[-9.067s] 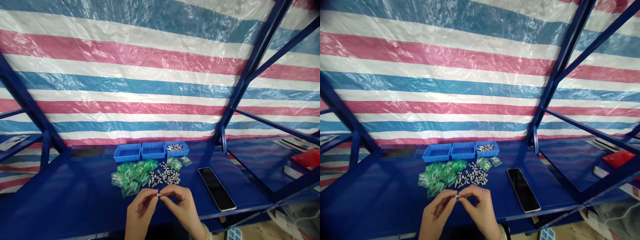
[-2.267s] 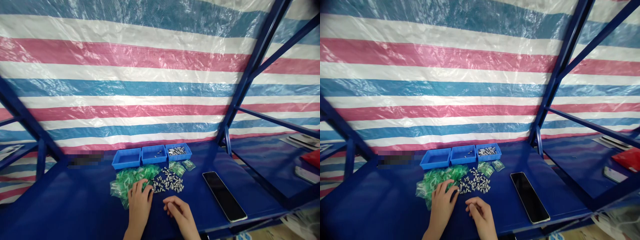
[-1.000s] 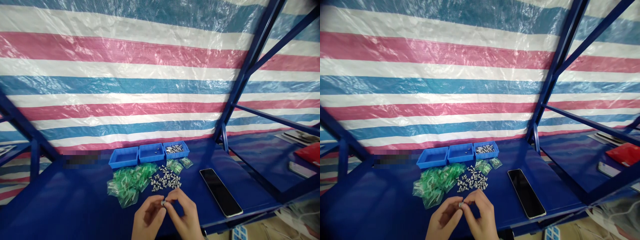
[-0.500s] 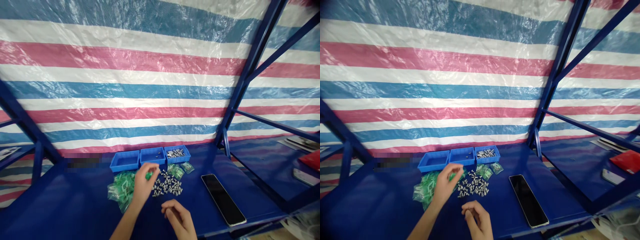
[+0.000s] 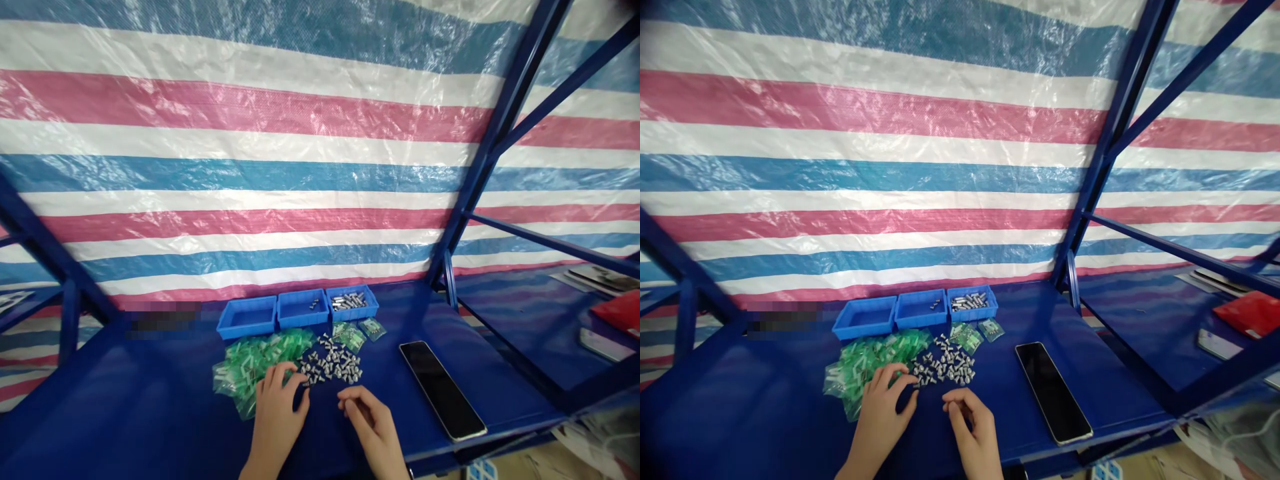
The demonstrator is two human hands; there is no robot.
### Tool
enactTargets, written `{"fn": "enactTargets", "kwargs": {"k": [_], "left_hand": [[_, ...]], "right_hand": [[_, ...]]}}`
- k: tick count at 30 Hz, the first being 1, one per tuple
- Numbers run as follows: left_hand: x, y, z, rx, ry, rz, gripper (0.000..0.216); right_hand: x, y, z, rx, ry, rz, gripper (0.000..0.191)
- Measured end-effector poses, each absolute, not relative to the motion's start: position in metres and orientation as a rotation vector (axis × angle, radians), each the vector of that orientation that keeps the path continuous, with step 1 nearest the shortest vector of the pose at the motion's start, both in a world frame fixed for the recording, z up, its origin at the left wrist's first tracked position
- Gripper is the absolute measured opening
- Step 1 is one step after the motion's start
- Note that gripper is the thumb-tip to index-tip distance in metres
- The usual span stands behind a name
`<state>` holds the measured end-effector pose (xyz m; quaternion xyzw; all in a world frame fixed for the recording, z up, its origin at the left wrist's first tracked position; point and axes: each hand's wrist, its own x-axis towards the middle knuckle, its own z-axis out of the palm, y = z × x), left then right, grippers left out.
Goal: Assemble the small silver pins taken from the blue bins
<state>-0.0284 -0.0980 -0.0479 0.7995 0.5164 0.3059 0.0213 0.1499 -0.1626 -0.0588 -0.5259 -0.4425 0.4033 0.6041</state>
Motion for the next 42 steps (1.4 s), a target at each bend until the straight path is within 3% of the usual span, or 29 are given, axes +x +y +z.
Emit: {"fn": "enactTargets", "kwargs": {"k": [11, 16, 23, 34, 42], "left_hand": [[-0.020, -0.102, -0.060, 2.503, 1.587, 0.989, 0.014], [-0.019, -0.117, -0.040, 1.713, 1.326, 1.222, 0.011], [-0.008, -0.141, -0.015, 0.832, 0.940, 1.140, 0.021], [-0.006, -0.140, -0.019, 0.623, 0.785, 1.009, 0.022], [-0.004, -0.147, -0.013, 0.587, 0.791, 0.985, 0.035]], "right_hand": [[0.143, -0.166, -0.072, -1.188, -1.156, 0.978, 0.034], [0.142, -0.164, -0.066, -1.159, -1.145, 0.924, 0.028], [0.138, -0.162, -0.030, -0.967, -1.215, 0.914, 0.018], [0.142, -0.163, -0.025, -0.866, -1.116, 1.108, 0.008], [0.144, -0.165, -0.023, -1.023, -1.280, 0.859, 0.007]]}}
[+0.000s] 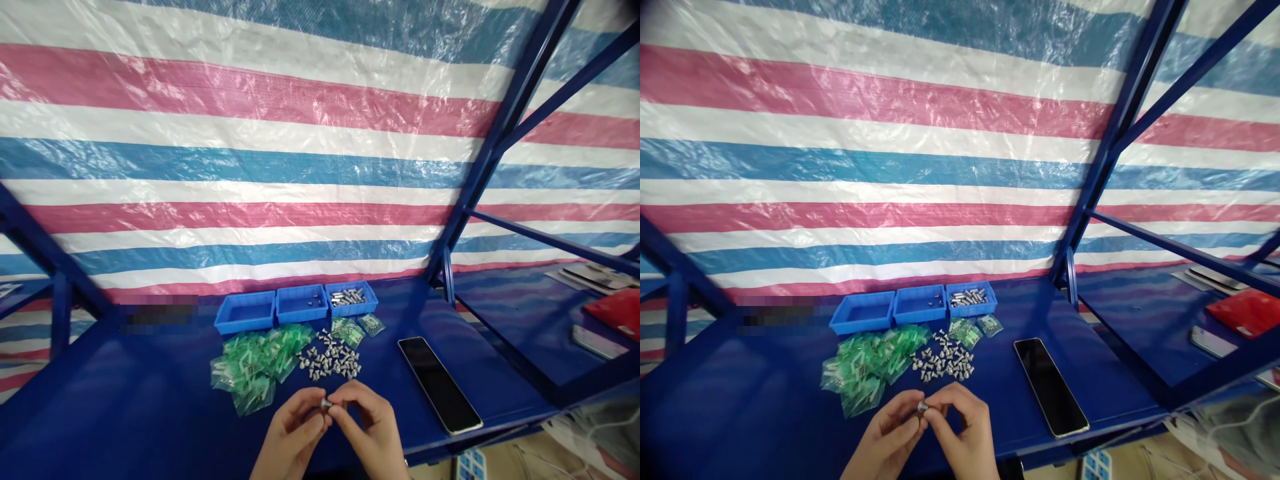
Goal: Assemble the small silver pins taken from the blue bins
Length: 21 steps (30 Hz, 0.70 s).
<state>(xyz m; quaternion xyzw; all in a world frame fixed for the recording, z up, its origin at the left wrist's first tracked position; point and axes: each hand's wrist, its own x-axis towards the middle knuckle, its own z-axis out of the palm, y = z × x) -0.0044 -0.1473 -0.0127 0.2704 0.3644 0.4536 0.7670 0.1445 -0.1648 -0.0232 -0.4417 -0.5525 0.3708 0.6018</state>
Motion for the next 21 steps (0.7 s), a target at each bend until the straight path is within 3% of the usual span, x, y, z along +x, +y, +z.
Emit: {"fn": "enactTargets", "kwargs": {"k": [5, 15, 21], "left_hand": [[-0.003, -0.155, -0.021, 0.773, 0.913, 1.096, 0.033], [-0.001, -0.149, -0.023, 1.469, 1.096, 1.265, 0.007], [0.004, -0.118, -0.004, 1.764, 1.114, 1.311, 0.007]], "right_hand": [[0.139, -0.166, -0.024, -1.093, -1.264, 0.792, 0.017], [0.107, -0.166, -0.057, -0.712, -0.620, 1.473, 0.026], [0.113, -0.164, -0.054, -0.631, -0.509, 1.533, 0.030]]}}
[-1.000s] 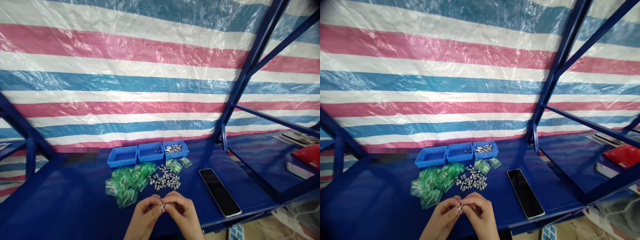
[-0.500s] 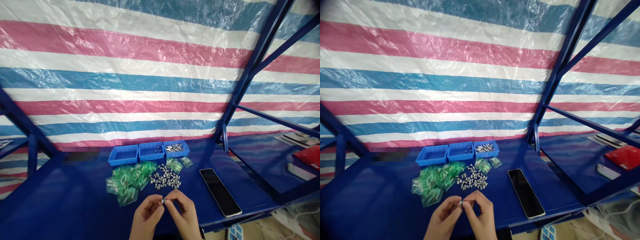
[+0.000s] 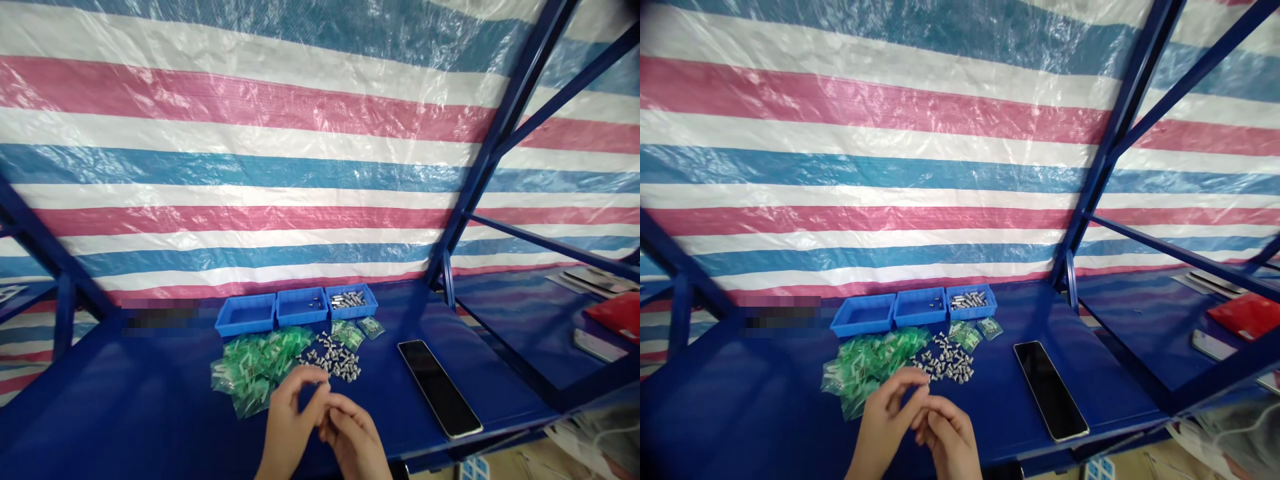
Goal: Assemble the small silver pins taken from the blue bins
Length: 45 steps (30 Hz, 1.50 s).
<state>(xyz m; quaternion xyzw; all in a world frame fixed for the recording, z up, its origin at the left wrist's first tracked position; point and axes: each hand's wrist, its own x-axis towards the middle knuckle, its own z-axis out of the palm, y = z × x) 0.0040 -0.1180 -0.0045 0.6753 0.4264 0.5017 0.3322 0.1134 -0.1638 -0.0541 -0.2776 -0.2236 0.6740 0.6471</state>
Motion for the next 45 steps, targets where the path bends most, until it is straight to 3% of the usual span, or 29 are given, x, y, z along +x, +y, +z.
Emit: {"fn": "enactTargets", "kwargs": {"k": [9, 20, 24, 31, 37, 41, 45], "left_hand": [[0.009, 0.008, 0.026, 2.096, 1.242, 1.523, 0.021], [-0.025, -0.085, -0.052, 2.428, 1.601, 1.105, 0.022], [-0.021, -0.086, -0.057, 2.532, 1.764, 0.917, 0.022], [-0.020, -0.084, -0.052, 2.531, 1.682, 1.034, 0.018], [-0.020, -0.112, -0.035, 1.954, 1.349, 1.394, 0.012], [-0.017, -0.128, -0.025, 1.478, 1.205, 1.355, 0.012], [-0.015, -0.136, -0.021, 1.224, 1.150, 1.271, 0.019]], "right_hand": [[0.126, -0.171, -0.059, -0.728, -0.564, 1.501, 0.028], [0.142, -0.163, -0.074, -1.138, -0.866, 1.151, 0.039], [0.137, -0.160, -0.067, -1.172, -0.912, 1.111, 0.039], [0.138, -0.162, -0.069, -1.179, -0.920, 1.112, 0.042], [0.140, -0.161, -0.065, -1.139, -1.014, 1.092, 0.032], [0.135, -0.161, -0.041, -1.078, -1.151, 0.895, 0.017], [0.132, -0.160, -0.019, -1.007, -1.336, 0.763, 0.021]]}}
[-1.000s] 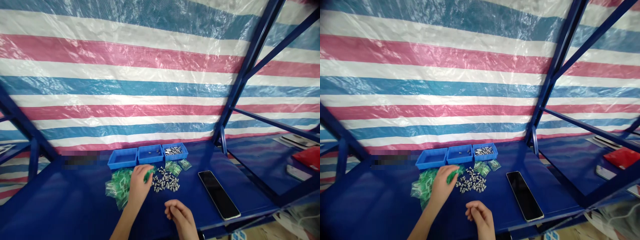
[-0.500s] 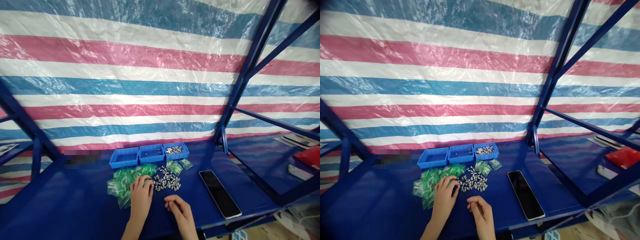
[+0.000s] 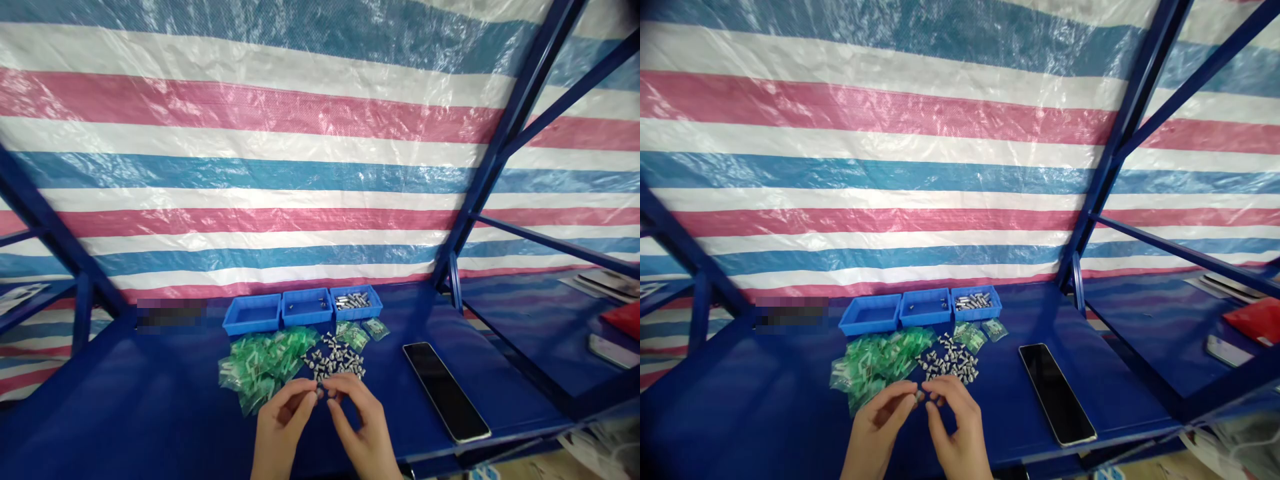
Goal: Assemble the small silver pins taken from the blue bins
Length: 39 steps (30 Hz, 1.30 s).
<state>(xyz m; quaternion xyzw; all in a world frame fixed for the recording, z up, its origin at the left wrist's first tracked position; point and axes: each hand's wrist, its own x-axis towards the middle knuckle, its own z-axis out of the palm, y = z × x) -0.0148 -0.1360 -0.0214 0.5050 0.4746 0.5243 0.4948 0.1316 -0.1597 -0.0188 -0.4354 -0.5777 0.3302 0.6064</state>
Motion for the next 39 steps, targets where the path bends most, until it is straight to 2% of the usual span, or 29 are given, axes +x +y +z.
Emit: {"fn": "enactTargets", "kwargs": {"k": [3, 9, 17, 26, 31, 34, 39], "left_hand": [[-0.012, -0.139, -0.019, 1.119, 1.124, 1.262, 0.025], [-0.006, -0.143, -0.012, 1.012, 1.167, 1.264, 0.037], [-0.004, -0.151, -0.018, 1.021, 1.100, 1.283, 0.037], [0.002, -0.155, -0.022, 1.207, 1.222, 1.295, 0.029], [0.001, -0.152, -0.027, 1.357, 1.197, 1.354, 0.019], [0.002, -0.128, -0.019, 1.656, 1.219, 1.365, 0.012], [0.001, -0.034, 0.006, 2.040, 1.313, 1.448, 0.015]], "right_hand": [[0.132, -0.158, -0.014, -0.997, -1.397, 0.741, 0.024], [0.136, -0.160, -0.014, -1.031, -1.409, 0.707, 0.016], [0.135, -0.161, -0.016, -1.103, -1.275, 0.692, 0.008], [0.121, -0.160, -0.027, -1.072, -0.987, 1.009, 0.031], [0.116, -0.159, -0.042, -0.910, -0.903, 1.269, 0.035], [0.116, -0.159, -0.051, -0.822, -0.828, 1.359, 0.031], [0.121, -0.160, -0.056, -0.916, -0.822, 1.311, 0.032]]}}
